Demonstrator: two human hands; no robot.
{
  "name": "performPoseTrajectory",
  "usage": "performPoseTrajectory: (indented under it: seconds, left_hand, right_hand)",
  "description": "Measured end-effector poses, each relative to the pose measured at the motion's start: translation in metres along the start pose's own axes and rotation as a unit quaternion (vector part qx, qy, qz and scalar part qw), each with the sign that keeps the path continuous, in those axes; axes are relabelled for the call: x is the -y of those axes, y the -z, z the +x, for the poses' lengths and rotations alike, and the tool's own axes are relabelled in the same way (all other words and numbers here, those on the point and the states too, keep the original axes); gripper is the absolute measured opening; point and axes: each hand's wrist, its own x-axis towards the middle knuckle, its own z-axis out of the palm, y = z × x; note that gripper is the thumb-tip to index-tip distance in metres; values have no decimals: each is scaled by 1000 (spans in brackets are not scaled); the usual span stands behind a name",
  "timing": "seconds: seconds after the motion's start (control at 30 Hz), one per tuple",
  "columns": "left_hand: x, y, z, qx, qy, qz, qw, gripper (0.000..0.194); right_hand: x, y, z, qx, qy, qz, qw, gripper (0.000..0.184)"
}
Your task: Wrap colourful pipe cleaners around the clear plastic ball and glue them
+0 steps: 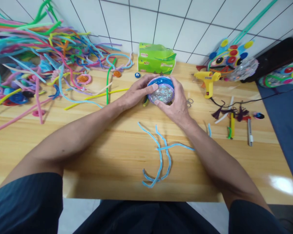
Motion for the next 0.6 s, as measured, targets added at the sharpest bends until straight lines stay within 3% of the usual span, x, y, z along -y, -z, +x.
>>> performPoseTrajectory:
  seconds: [0.37,0.6]
  left_hand:
    - [3,1,-2,-9,-2,0,1000,63]
    - [2,-1,-4,0,6,-7,1000,69]
  right_hand:
    - [-3,-2,-6,-19,-32,-5,999,108]
    - [6,6,0,21,-24,-14,999,103]
